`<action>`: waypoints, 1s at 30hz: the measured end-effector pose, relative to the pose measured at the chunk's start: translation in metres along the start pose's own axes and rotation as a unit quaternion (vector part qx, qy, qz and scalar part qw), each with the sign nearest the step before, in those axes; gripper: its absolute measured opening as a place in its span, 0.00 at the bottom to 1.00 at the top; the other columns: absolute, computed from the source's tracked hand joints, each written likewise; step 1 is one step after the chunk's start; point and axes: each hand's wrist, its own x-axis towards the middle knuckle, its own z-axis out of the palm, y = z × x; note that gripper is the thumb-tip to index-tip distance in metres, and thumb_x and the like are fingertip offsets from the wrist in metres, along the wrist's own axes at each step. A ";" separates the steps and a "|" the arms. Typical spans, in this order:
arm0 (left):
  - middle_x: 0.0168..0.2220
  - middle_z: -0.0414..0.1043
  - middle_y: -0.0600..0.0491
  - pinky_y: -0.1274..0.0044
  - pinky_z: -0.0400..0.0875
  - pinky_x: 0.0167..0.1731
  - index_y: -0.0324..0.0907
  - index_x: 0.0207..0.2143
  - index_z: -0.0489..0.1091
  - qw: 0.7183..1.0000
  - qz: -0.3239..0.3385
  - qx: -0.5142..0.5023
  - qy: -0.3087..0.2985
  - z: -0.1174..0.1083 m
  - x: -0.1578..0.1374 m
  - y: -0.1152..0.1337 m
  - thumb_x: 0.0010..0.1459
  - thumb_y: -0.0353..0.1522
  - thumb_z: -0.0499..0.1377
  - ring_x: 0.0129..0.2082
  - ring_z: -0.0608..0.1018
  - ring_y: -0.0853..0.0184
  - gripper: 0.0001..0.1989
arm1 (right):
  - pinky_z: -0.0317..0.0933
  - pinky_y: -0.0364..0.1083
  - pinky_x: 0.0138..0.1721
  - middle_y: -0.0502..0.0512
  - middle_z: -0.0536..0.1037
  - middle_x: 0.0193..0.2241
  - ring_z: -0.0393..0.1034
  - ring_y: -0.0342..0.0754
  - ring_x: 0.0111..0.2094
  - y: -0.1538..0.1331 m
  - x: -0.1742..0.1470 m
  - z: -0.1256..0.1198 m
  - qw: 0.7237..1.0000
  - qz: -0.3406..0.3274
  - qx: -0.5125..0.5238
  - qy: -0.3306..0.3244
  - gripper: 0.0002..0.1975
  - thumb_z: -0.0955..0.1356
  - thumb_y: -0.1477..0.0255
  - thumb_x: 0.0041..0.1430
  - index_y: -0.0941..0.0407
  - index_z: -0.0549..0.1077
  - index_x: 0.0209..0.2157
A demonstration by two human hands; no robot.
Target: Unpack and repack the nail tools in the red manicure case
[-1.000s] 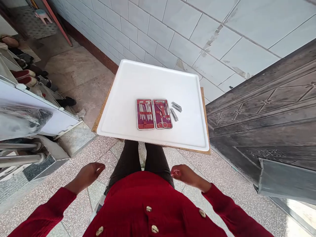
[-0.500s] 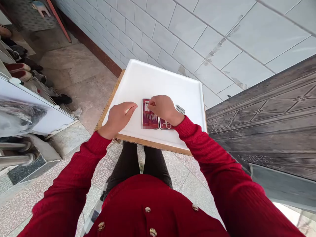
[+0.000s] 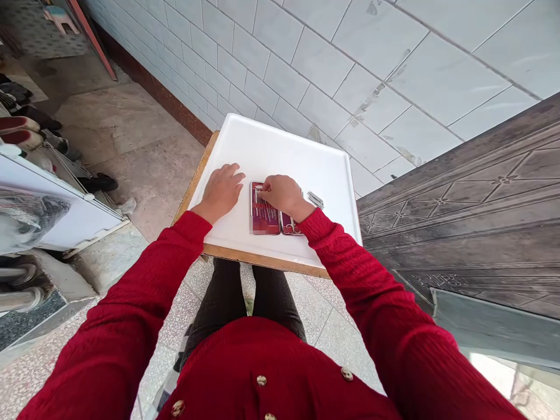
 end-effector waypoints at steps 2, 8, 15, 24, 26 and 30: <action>0.69 0.66 0.43 0.54 0.61 0.68 0.42 0.59 0.73 0.999 -0.036 0.026 0.013 -0.012 -0.018 -0.010 0.70 0.30 0.49 0.69 0.65 0.50 0.20 | 0.65 0.47 0.40 0.56 0.84 0.38 0.76 0.52 0.39 0.014 -0.009 0.002 0.998 -0.002 0.057 0.023 0.09 0.67 0.70 0.66 0.56 0.80 0.40; 0.71 0.64 0.43 0.57 0.69 0.65 0.39 0.63 0.70 0.988 -0.154 0.015 0.007 -0.027 -0.068 -0.036 0.71 0.31 0.46 0.67 0.71 0.49 0.24 | 0.67 0.51 0.48 0.61 0.80 0.48 0.74 0.54 0.47 0.100 -0.044 0.022 0.972 0.045 0.126 0.192 0.12 0.66 0.72 0.63 0.56 0.78 0.46; 0.68 0.69 0.41 0.56 0.66 0.69 0.36 0.63 0.72 0.987 -0.144 -0.052 0.043 -0.022 -0.079 -0.041 0.67 0.29 0.45 0.66 0.73 0.50 0.27 | 0.65 0.62 0.57 0.70 0.69 0.63 0.63 0.65 0.62 0.196 -0.083 0.047 0.946 0.258 0.057 0.185 0.25 0.67 0.65 0.63 0.58 0.73 0.60; 0.66 0.72 0.46 0.56 0.72 0.64 0.46 0.60 0.75 0.985 -0.162 -0.026 0.055 -0.033 -0.124 -0.037 0.66 0.32 0.49 0.65 0.75 0.49 0.25 | 0.65 0.61 0.52 0.71 0.75 0.57 0.63 0.65 0.57 0.194 -0.097 0.059 0.960 0.189 0.042 0.203 0.20 0.61 0.72 0.65 0.57 0.78 0.52; 0.66 0.72 0.44 0.54 0.73 0.63 0.45 0.59 0.76 0.985 -0.169 -0.001 0.036 -0.039 -0.127 -0.037 0.65 0.32 0.50 0.64 0.75 0.48 0.25 | 0.65 0.60 0.51 0.70 0.75 0.57 0.62 0.65 0.58 0.191 -0.099 0.058 0.961 0.192 0.030 0.198 0.20 0.60 0.72 0.67 0.58 0.77 0.54; 0.64 0.73 0.42 0.55 0.68 0.66 0.41 0.58 0.75 0.989 -0.136 0.056 0.010 -0.058 -0.109 -0.034 0.67 0.32 0.48 0.65 0.75 0.48 0.23 | 0.63 0.60 0.52 0.70 0.76 0.57 0.63 0.65 0.58 0.185 -0.102 0.047 0.965 0.202 0.012 0.168 0.20 0.61 0.72 0.66 0.59 0.78 0.53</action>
